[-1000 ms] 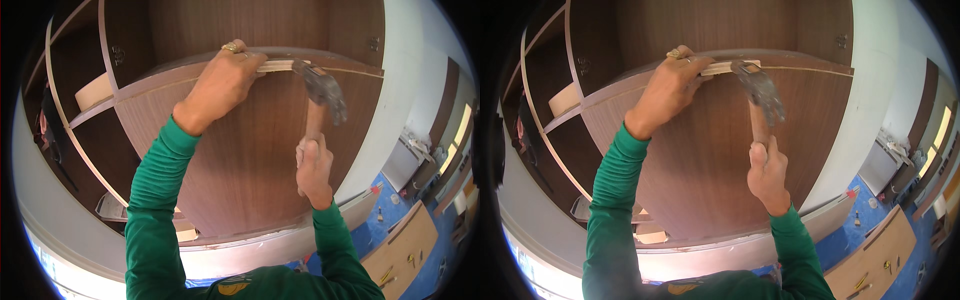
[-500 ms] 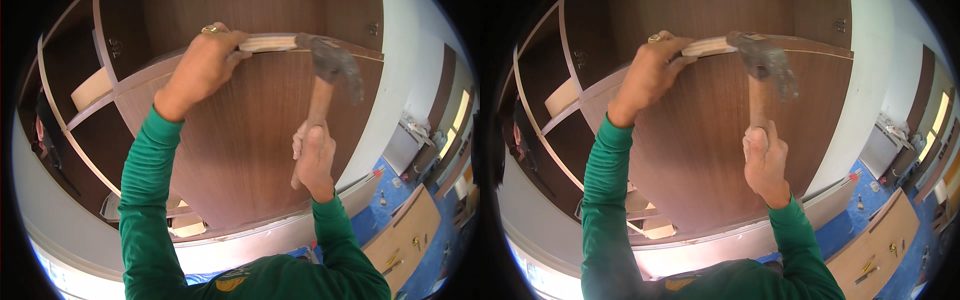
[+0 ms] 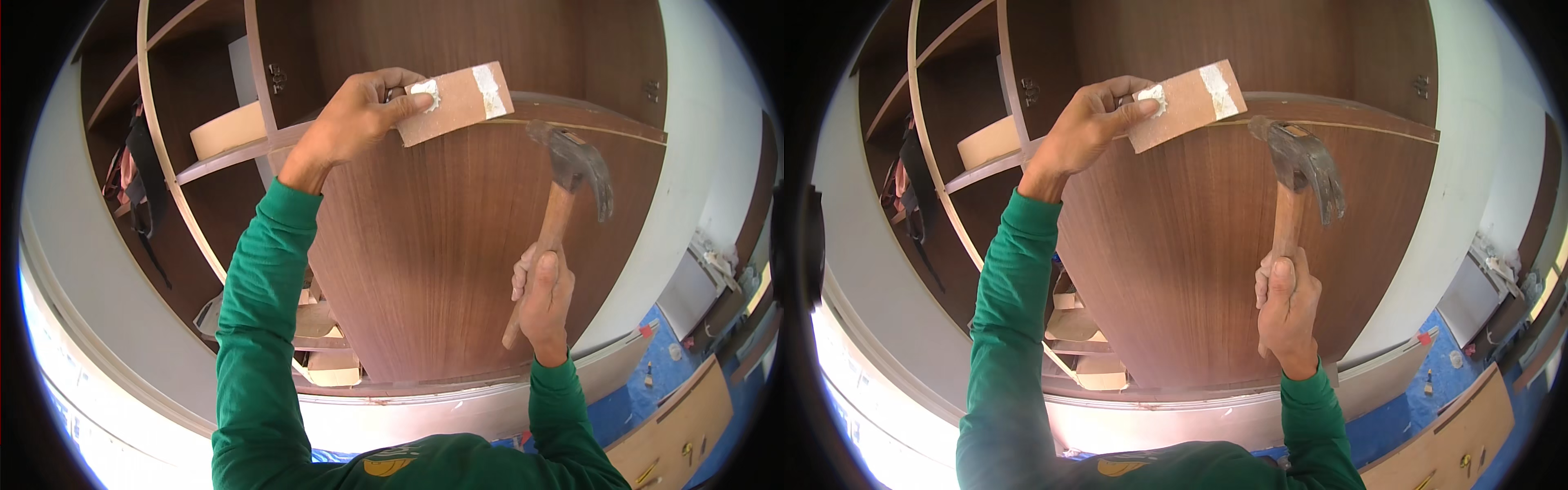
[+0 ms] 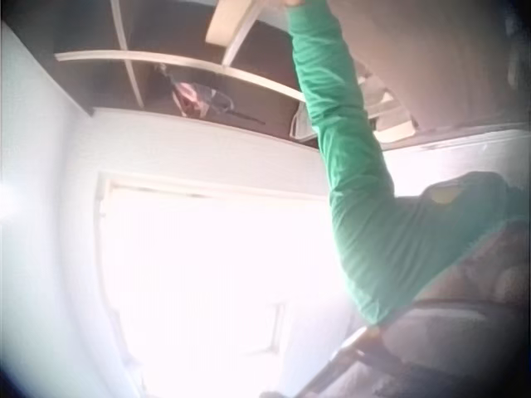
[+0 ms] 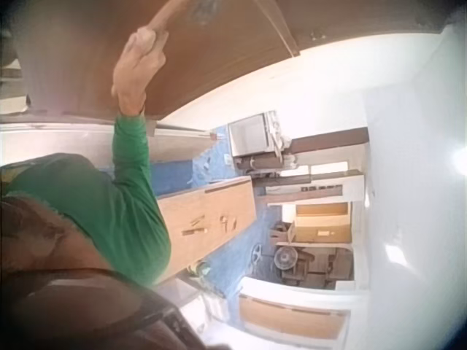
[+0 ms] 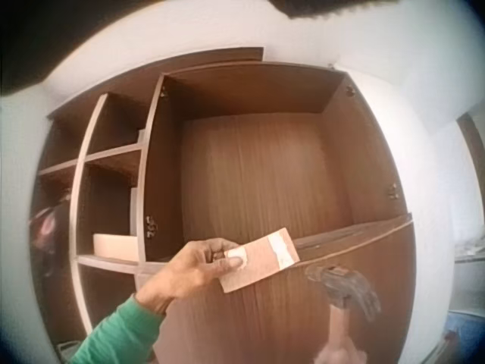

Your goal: The person cleans a construction site floor with a broom and dustpan, then measures and cuts a strip of edge banding on a workbench. They apply the banding to the edge of a wooden cabinet door and secure it using a hammer and a wooden block.

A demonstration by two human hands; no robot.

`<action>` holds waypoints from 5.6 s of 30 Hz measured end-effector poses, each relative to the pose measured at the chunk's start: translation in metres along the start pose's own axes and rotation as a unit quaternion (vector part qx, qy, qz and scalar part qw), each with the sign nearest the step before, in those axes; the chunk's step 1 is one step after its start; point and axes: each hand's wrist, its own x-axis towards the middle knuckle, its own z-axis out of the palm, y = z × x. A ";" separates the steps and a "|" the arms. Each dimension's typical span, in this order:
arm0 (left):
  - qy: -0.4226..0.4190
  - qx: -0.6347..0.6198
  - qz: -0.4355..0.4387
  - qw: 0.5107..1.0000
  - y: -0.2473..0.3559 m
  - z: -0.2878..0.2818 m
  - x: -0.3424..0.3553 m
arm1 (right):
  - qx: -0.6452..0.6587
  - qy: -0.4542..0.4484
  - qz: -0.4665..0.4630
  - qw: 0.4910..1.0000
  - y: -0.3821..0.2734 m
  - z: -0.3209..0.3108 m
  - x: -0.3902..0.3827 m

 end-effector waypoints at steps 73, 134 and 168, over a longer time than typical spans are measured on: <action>0.156 0.302 0.273 0.900 -0.083 -0.064 -0.093 | -0.084 0.015 0.145 0.986 -0.021 0.179 -0.007; 0.143 -0.593 -0.445 0.656 -0.193 0.070 -0.589 | -0.491 -0.207 -0.263 0.804 -0.040 0.202 0.114; 0.035 -0.550 -0.543 0.634 -0.178 0.106 -0.629 | -0.535 -0.203 -0.291 0.767 -0.039 0.201 0.113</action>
